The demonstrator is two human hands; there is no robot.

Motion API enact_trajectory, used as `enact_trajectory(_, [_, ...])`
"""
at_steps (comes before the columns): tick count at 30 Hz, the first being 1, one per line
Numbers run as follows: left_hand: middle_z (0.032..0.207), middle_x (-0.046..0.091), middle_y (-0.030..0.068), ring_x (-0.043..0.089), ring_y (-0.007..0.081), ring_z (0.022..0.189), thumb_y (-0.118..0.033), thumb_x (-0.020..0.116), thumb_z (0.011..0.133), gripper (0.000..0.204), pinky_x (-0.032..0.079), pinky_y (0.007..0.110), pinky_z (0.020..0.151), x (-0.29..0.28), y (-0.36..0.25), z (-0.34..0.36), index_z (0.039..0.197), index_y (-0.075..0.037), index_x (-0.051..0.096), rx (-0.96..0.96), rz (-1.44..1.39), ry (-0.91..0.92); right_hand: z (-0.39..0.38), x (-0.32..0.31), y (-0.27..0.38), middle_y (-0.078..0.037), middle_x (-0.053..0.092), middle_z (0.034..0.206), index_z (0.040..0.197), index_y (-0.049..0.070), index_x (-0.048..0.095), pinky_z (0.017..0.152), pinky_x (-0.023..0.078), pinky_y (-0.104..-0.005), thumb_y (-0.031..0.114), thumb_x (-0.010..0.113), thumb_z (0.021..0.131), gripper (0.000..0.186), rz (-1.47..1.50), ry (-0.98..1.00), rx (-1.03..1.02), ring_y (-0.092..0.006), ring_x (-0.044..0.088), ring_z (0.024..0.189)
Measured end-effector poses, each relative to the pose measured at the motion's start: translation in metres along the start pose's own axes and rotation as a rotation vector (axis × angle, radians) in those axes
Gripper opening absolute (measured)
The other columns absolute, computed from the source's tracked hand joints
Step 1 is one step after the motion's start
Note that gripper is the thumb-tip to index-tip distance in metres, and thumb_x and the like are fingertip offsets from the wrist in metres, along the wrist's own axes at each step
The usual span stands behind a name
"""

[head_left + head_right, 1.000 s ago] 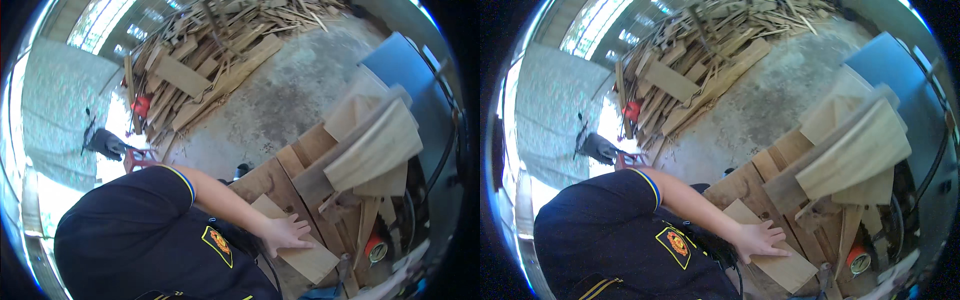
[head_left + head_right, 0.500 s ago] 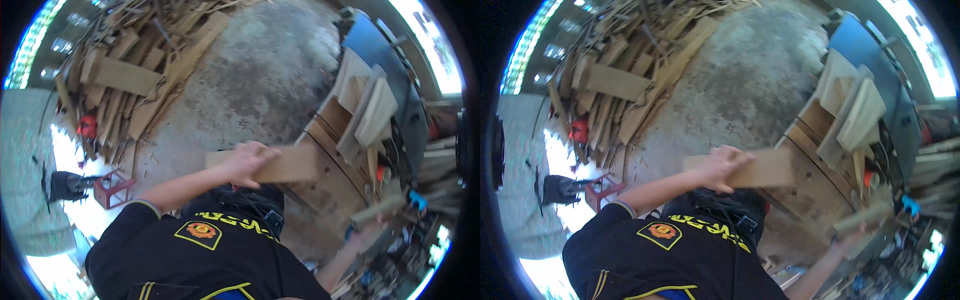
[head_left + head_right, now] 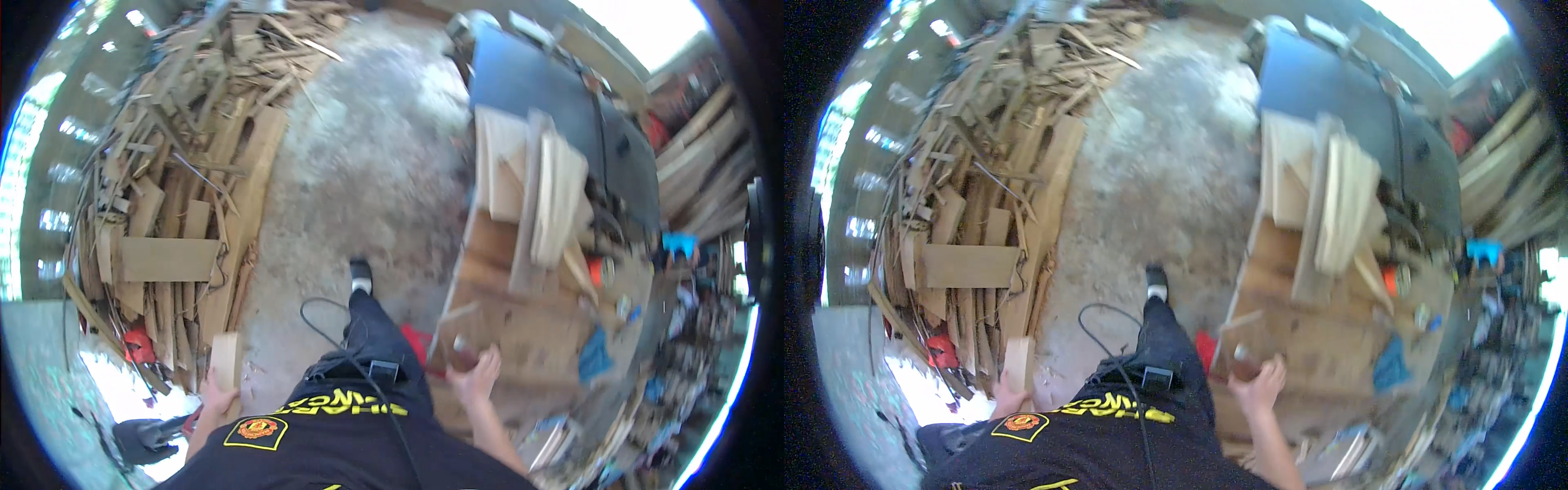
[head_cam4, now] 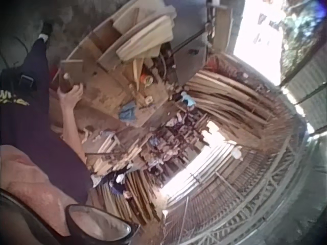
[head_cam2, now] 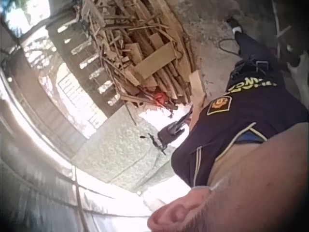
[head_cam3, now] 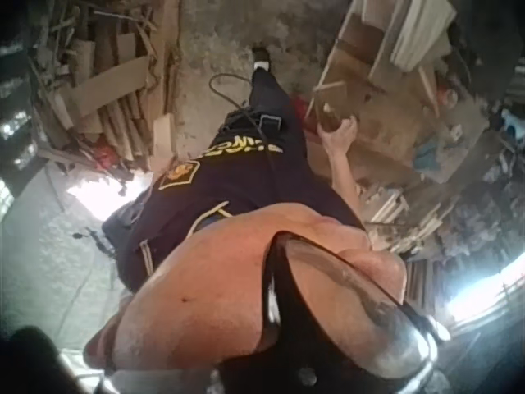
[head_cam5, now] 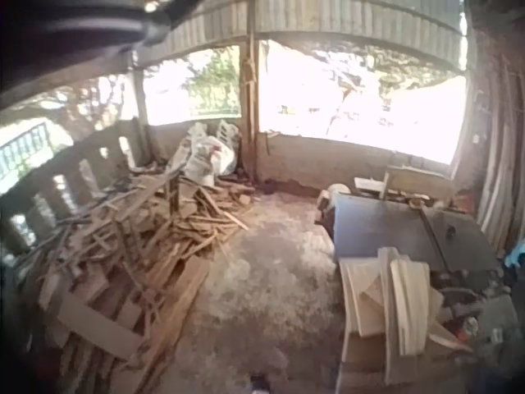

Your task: Measure, wipe, and chisel wood pieces in a workshop, then carry them to an outdoor area for assembly.

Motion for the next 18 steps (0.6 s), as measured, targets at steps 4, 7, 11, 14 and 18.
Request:
enact_trajectory(4, [0.141, 0.044, 0.0334, 0.041, 0.0487, 0.136, -0.042, 0.086, 0.061, 0.119, 0.037, 0.052, 0.117, -0.019, 0.01, 0.02, 0.159, -0.01, 0.026, -0.253, 0.064, 0.058, 0.065, -0.002, 0.077, -0.022, 0.05, 0.125, 0.131, -0.004, 0.043, 0.1, 0.046, -0.0467, 0.029, 0.096, 0.055, 0.098, 0.306, 0.085, -0.146, -0.0364, 0.055, 0.114])
enact_trajectory(7, [0.143, 0.042, 0.0327, 0.039, 0.049, 0.138, -0.042, 0.086, 0.06, 0.12, 0.037, 0.052, 0.117, -0.049, -0.053, 0.072, 0.159, -0.009, 0.026, -0.141, -0.036, 0.083, 0.143, -0.009, 0.131, -0.013, 0.05, 0.115, 0.133, -0.001, 0.044, 0.095, 0.047, -0.0393, 0.02, 0.095, 0.059, 0.092, 0.487, 0.101, -0.117, -0.0255, 0.054, 0.108])
enact_trajectory(11, [0.146, 0.042, 0.0296, 0.039, 0.0471, 0.139, -0.042, 0.086, 0.059, 0.12, 0.038, 0.052, 0.116, -0.1, -0.159, 0.15, 0.159, -0.009, 0.027, -0.164, -0.034, 0.129, 0.258, -0.019, 0.198, -0.014, 0.05, 0.123, 0.132, -0.001, 0.045, 0.101, 0.044, -0.0393, 0.02, 0.093, 0.062, 0.088, 0.886, 0.089, -0.05, -0.0247, 0.052, 0.114])
enact_trajectory(14, [0.145, 0.043, 0.028, 0.04, 0.0462, 0.138, -0.043, 0.085, 0.059, 0.123, 0.039, 0.049, 0.115, -0.143, -0.256, 0.224, 0.162, -0.011, 0.025, -0.067, -0.05, 0.073, 0.345, -0.029, 0.248, -0.009, 0.05, 0.119, 0.133, 0.002, 0.044, 0.097, 0.045, -0.0355, 0.016, 0.092, 0.067, 0.083, 0.975, 0.102, -0.108, -0.0195, 0.052, 0.11])
enact_trajectory(18, [0.147, 0.04, 0.0281, 0.038, 0.0449, 0.14, -0.046, 0.085, 0.061, 0.125, 0.038, 0.05, 0.116, -0.196, -0.369, 0.347, 0.164, -0.016, 0.021, 0.125, -0.077, 0.06, 0.447, -0.029, 0.312, -0.008, 0.056, 0.12, 0.133, 0.003, 0.047, 0.1, 0.044, -0.0359, 0.013, 0.09, 0.073, 0.074, 0.938, 0.049, -0.183, -0.0196, 0.055, 0.113])
Point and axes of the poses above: each hand's wrist, its own z-axis towards the middle knuckle, its own x-axis out of the palm, y = z × x, the point moved 9 cm from there along z, towards the middle knuckle
